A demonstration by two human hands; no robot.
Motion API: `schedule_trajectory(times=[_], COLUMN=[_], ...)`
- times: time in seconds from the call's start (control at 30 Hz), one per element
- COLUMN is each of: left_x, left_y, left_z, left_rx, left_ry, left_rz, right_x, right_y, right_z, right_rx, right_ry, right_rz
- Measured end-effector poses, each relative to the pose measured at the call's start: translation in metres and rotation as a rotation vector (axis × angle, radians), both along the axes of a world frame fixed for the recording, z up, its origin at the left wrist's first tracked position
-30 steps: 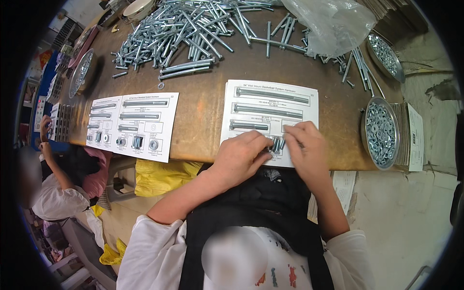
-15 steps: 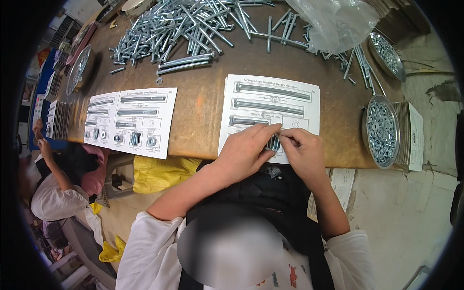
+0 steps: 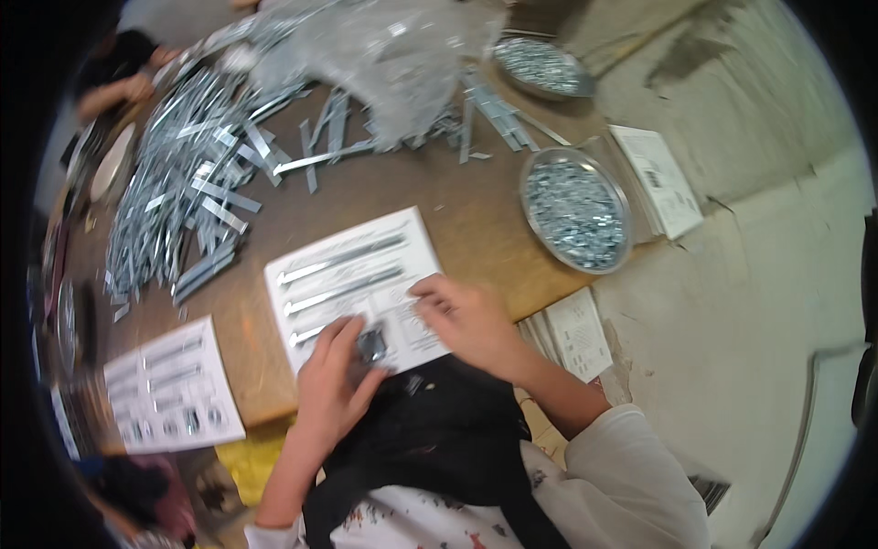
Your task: The person picks bolts, washers, and nuts from piles on a table and places them onto printed instruction sheets, then stacks the completed sheets. The person repeats this process with multiple fastener sets throughout the clip.
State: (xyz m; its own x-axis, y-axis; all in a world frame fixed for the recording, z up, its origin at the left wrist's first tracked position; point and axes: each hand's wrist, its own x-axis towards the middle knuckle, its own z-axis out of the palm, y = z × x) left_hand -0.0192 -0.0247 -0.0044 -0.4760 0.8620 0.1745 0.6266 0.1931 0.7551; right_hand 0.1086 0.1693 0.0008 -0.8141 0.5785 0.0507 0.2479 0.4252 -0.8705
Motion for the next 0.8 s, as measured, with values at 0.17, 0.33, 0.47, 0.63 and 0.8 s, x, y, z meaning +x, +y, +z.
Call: schedule_trajectory(times=[0.17, 0.33, 0.47, 0.63, 0.8], left_x=[-0.003, 0.013, 0.029, 0.028, 0.032], left_y=[0.0, 0.037, 0.061, 0.079, 0.119], left_z=[0.009, 0.026, 0.03, 0.035, 0.023], left_rx=[0.093, 0.145, 0.158, 0.084, 0.05], left_ry=[-0.014, -0.15, -0.202, -0.35, -1.272], left_rz=[0.002, -0.212, -0.343, -0.416, -0.163], right_x=[0.09, 0.115, 0.093, 0.118, 0.094], right_y=[0.151, 0.213, 0.214, 0.213, 0.171], right_z=[0.013, -0.01, -0.023, -0.009, 0.022], right_rx=[0.755, 0.89, 0.953, 0.682, 0.096], right_ry=[-0.223, -0.538, -0.627, -0.373, -0.03], right_rz=[-0.485, -0.486, -0.387, -0.609, -0.464])
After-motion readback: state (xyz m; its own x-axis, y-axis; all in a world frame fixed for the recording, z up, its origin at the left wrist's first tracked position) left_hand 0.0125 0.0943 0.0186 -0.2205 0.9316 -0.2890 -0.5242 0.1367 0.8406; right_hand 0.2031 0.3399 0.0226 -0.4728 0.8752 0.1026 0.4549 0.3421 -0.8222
